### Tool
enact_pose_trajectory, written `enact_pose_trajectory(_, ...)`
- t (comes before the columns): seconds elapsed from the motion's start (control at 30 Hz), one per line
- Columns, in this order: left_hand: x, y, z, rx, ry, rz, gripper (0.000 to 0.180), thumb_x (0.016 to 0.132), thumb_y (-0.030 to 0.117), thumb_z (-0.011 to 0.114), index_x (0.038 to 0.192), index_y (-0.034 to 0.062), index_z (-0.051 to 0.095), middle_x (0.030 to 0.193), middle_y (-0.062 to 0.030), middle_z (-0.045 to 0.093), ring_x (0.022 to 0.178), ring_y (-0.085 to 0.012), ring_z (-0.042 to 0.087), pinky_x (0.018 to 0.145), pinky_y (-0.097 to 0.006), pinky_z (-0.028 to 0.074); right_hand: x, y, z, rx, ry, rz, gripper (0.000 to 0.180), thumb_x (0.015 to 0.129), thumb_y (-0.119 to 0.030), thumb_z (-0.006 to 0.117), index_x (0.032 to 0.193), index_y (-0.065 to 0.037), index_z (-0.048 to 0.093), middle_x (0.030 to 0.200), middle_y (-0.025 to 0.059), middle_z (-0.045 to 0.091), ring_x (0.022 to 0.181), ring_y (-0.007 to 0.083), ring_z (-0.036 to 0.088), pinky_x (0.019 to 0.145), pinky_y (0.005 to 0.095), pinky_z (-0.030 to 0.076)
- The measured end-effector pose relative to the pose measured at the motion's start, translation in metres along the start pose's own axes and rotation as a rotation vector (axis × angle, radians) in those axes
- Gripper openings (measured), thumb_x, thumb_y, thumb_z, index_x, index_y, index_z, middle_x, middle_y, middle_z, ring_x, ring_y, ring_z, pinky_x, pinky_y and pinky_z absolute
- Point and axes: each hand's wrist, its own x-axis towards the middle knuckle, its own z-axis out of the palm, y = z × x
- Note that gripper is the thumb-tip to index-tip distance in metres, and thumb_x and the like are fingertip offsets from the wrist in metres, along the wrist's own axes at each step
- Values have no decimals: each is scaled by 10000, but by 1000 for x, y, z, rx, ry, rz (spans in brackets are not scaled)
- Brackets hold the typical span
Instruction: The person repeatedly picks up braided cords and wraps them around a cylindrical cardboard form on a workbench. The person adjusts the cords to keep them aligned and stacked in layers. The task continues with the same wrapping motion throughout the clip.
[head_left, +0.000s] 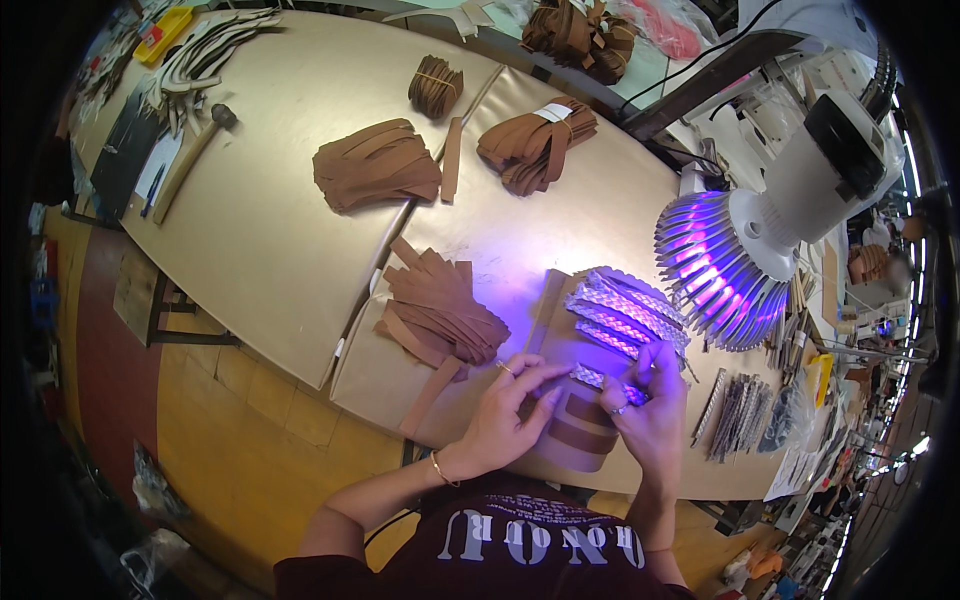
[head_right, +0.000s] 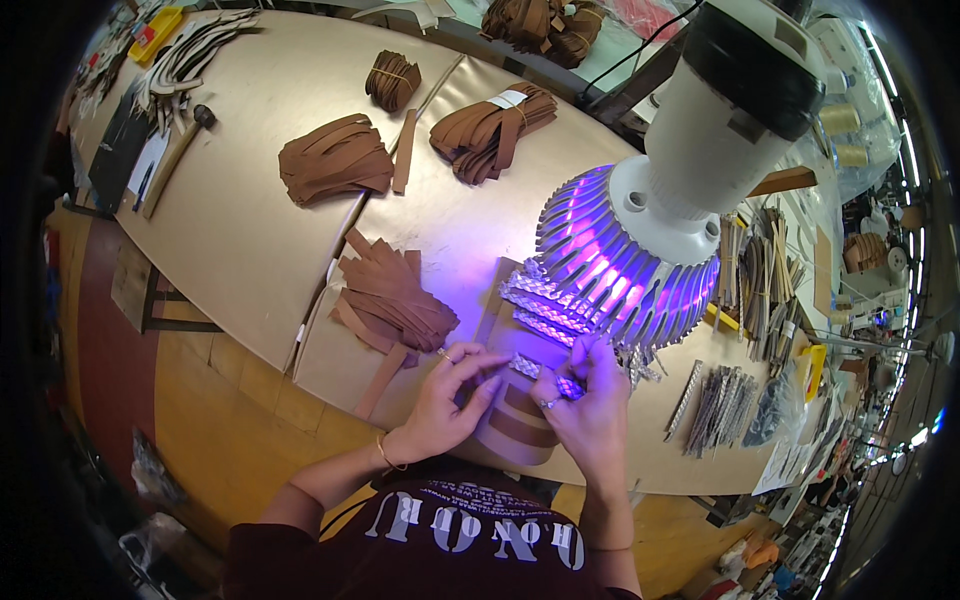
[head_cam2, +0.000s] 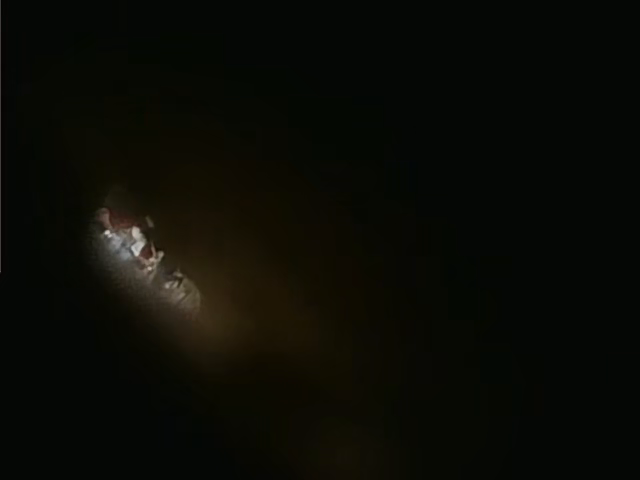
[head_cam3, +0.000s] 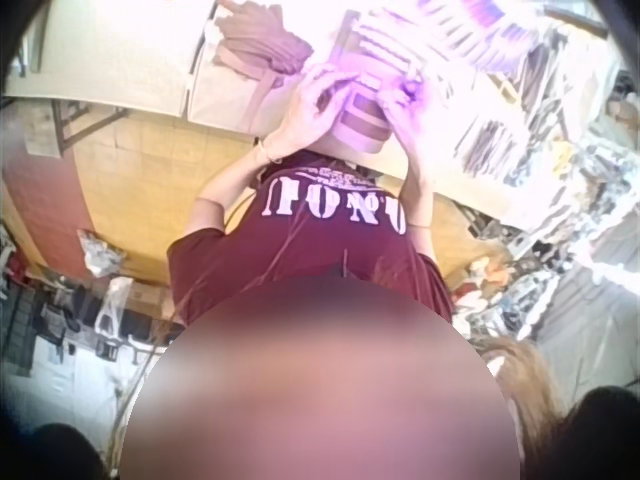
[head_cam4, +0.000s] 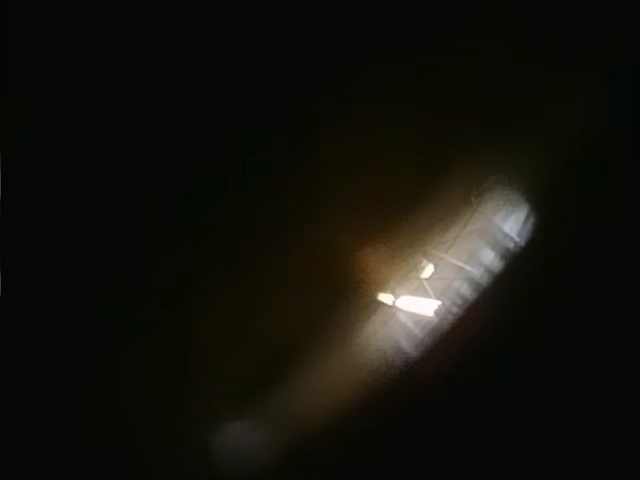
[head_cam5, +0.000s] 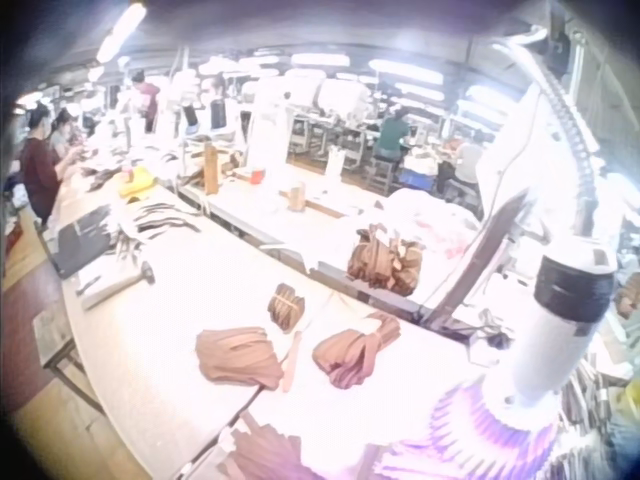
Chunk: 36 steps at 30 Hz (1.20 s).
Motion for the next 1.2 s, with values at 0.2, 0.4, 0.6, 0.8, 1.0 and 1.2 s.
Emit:
enact_pose_trajectory(0.2,9,-4,1,-252,-24,-140,247,992,88,513,1189,-4,629,1126,-61,569,1020,-133,531,931,-266,397,-3,-5,-6,-27,-55,-25,249,861,-30,666,944,-45,431,685,8,489,629,75,439,563,247,385)
enact_pose_trajectory(0.4,14,12,1,-493,-82,-178,260,998,144,540,1172,-25,633,1051,-42,550,1027,-103,508,905,-237,402,-7,10,-11,198,-120,-120,206,932,-57,621,958,-32,419,717,40,549,629,82,467,579,257,408)
enact_pose_trajectory(0.6,15,16,-4,-575,-71,-366,248,977,81,528,1142,-55,653,1133,-39,571,836,-83,495,771,-238,407,-7,15,-14,236,-145,-46,208,936,-65,616,977,-35,415,739,38,556,676,83,491,613,261,424)
enact_pose_trajectory(0.8,16,9,-7,-613,-74,-352,243,963,47,525,1134,-64,656,1151,-58,568,837,-109,510,773,-254,412,-3,8,-13,171,-129,-86,211,916,-67,625,983,-34,428,726,66,541,642,130,498,591,296,431)
enact_pose_trajectory(1.0,17,10,-7,-650,-61,-369,228,936,19,556,1123,-63,658,1147,-63,573,826,-108,515,752,-245,415,-3,5,-15,112,-142,-95,195,900,-63,625,974,-29,447,712,97,540,622,182,540,587,331,447)
enact_pose_trajectory(1.2,18,11,-4,-620,-60,-315,162,917,5,623,1060,-47,678,1105,-22,585,1001,-81,555,888,-222,438,-2,5,-14,55,-124,-137,210,885,-87,637,992,-28,466,713,145,558,602,304,568,585,382,457)
